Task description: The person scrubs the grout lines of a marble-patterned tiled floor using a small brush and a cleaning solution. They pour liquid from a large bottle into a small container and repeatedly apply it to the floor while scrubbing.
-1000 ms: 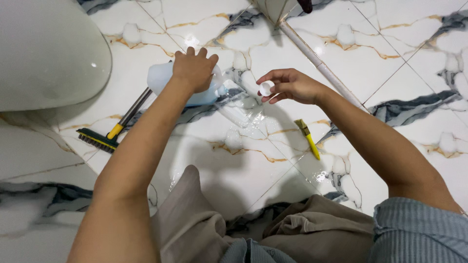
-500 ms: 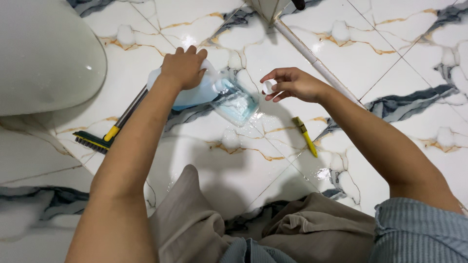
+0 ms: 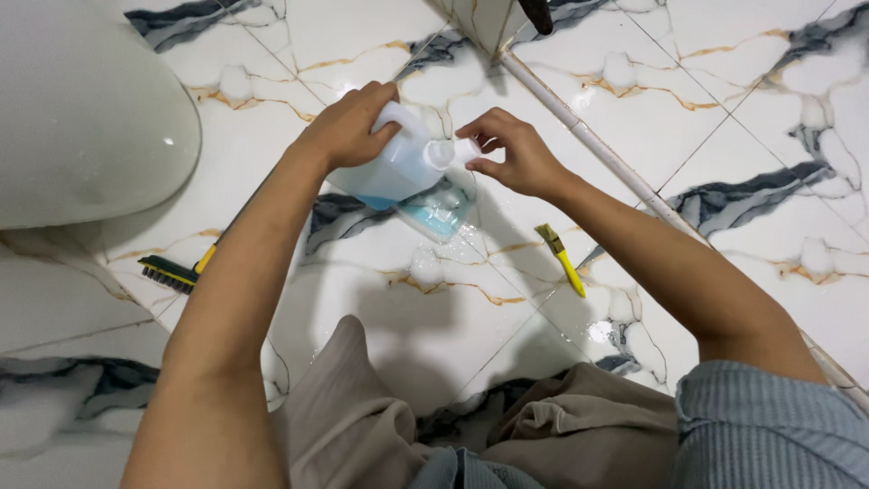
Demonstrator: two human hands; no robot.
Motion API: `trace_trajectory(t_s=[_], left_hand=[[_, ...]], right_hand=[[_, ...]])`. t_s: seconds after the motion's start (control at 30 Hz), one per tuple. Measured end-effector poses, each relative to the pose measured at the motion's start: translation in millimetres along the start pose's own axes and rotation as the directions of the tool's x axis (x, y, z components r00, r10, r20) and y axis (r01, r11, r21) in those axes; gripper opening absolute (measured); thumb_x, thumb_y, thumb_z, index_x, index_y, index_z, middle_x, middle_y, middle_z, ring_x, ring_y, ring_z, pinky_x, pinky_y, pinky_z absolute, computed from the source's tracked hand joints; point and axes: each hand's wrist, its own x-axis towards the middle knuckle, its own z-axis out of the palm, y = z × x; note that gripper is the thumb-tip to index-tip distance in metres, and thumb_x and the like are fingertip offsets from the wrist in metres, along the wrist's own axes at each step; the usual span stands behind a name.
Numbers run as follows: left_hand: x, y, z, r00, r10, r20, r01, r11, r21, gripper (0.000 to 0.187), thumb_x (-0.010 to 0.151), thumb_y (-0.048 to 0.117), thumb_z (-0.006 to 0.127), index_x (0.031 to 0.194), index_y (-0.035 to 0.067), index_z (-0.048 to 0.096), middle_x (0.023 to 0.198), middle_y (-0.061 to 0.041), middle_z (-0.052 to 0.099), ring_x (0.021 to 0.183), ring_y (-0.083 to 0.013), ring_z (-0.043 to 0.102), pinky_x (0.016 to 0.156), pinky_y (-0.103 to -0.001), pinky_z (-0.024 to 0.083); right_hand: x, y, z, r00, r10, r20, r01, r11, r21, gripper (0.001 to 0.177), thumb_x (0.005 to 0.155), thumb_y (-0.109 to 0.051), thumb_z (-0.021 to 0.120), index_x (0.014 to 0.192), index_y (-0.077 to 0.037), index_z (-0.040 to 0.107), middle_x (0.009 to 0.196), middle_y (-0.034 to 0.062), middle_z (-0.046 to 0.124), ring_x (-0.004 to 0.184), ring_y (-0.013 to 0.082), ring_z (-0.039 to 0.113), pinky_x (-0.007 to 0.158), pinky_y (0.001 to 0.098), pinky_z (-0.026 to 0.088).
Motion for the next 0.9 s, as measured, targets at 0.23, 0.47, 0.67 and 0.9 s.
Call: trace_trajectory(t_s=[0.23, 0.47, 0.67, 0.9], left_hand=[[22, 27, 4, 0.996, 0.092, -0.015, -0.093, 0.994, -0.049, 0.027, 0.093, 0.019, 0.066, 0.114, 0.008, 0.056, 0.113, -0.017, 0.065, 0.106, -0.0421, 0.060, 0.088, -0.051, 0.047], [30, 30, 6, 0.996, 0.084, -0.032, -0.088, 0.984, -0.154, 0.027, 0.094, 0.018, 0.064, 0.116, 0.006, 0.054, 0.116, -0.019, 0.066, 0.107, -0.0416, 0.062, 0.088, -0.049, 0.049], [35, 31, 6, 0.995, 0.087, -0.043, -0.095, 0.968, -0.232, 0.026, 0.093, 0.016, 0.063, 0.116, 0.006, 0.056, 0.115, -0.019, 0.066, 0.106, -0.0385, 0.065, 0.088, -0.046, 0.051], [43, 40, 7, 0.998, 0.053, -0.042, -0.062, 0.972, -0.227, 0.023, 0.093, 0.014, 0.064, 0.112, 0.005, 0.054, 0.111, -0.021, 0.067, 0.103, -0.0390, 0.065, 0.087, -0.046, 0.051]], right_hand=[[0, -27, -12, 0.993, -0.099, 0.060, 0.113, 0.947, -0.301, 0.042, 0.081, -0.012, 0.086, 0.119, -0.006, 0.070, 0.103, 0.0102, 0.065, 0.088, 0.0259, 0.066, 0.077, 0.0370, 0.056], [5, -31, -28, 0.995, -0.051, 0.089, 0.078, 0.940, -0.331, 0.036, 0.084, -0.017, 0.086, 0.113, -0.003, 0.069, 0.094, 0.0103, 0.063, 0.077, 0.0259, 0.064, 0.071, 0.0373, 0.054], [4, -30, -45, 0.966, -0.218, 0.140, 0.251, 0.922, -0.294, 0.038, 0.081, -0.021, 0.083, 0.113, -0.006, 0.071, 0.097, 0.0094, 0.067, 0.086, 0.0277, 0.065, 0.077, 0.0405, 0.053], [2, -24, -35, 0.990, 0.114, 0.087, -0.055, 0.863, -0.502, 0.042, 0.089, -0.040, 0.081, 0.099, -0.003, 0.065, 0.089, 0.0123, 0.068, 0.081, 0.0320, 0.066, 0.073, 0.0427, 0.051]])
